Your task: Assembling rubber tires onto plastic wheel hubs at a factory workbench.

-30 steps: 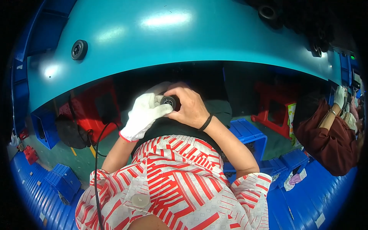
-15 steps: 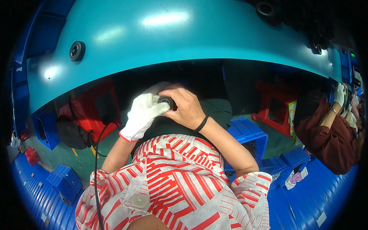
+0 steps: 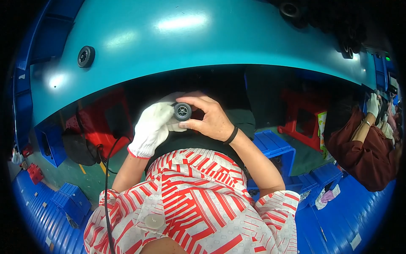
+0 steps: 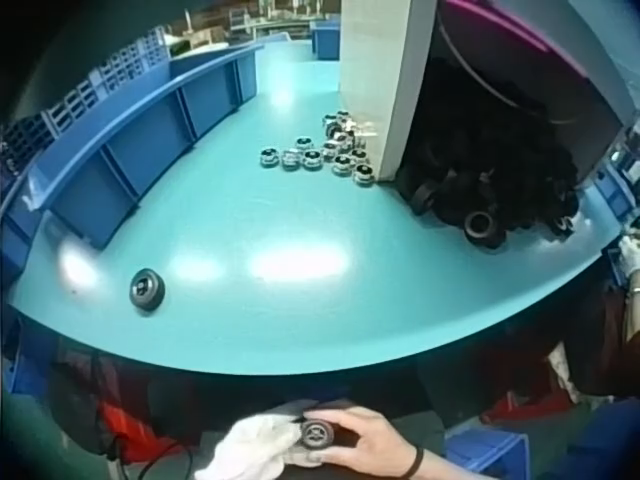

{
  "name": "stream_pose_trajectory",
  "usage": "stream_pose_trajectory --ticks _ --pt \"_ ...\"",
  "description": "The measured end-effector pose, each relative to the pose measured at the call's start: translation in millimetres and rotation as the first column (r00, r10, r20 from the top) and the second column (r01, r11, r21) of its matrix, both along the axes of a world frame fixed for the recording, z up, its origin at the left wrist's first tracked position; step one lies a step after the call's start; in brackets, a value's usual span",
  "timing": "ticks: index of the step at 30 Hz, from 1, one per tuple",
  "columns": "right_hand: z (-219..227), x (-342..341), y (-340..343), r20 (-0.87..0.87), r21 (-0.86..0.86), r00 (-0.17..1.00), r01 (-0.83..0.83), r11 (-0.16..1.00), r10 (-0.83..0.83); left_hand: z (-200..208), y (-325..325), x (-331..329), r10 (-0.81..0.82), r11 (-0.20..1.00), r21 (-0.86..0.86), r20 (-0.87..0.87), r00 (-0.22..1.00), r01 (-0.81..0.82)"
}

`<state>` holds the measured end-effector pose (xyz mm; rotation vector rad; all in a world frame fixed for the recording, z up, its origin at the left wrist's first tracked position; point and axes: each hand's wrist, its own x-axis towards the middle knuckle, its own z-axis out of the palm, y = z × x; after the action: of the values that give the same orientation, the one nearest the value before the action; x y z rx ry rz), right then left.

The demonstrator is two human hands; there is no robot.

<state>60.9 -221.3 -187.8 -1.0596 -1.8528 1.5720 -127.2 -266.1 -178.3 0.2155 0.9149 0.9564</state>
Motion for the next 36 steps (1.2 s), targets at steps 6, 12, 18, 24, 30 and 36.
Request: stream_pose_trajectory --ticks 6,12,18,24,30,36 --pt "3 -3 -5 -0.054 -0.011 0.998 -0.013 1.000 0.013 7 -1 7 0.056 0.992 0.117 -0.175 0.983 -0.036" --pt "1 -6 -5 -0.270 -0.288 0.956 0.030 0.957 -0.111 -1 -2 4 0.072 0.994 0.079 0.067 0.995 -0.078" --pt "-1 -7 -7 -0.015 0.436 0.972 0.216 0.874 -0.233 -1 -2 6 0.124 0.992 0.034 0.017 0.992 -0.125" --pt "12 -9 -11 -0.023 0.456 0.984 0.168 0.874 -0.177 8 -6 7 0.080 0.994 0.083 -0.030 0.996 -0.077" --pt "7 -1 -11 -0.061 0.259 0.992 0.125 0.958 -0.113 22 -4 9 0.036 0.997 0.078 -0.133 0.990 -0.026" --pt "2 -1 -15 -0.066 0.117 0.987 0.156 0.981 -0.149 25 -3 9 0.029 0.997 0.080 -0.134 0.990 -0.019"
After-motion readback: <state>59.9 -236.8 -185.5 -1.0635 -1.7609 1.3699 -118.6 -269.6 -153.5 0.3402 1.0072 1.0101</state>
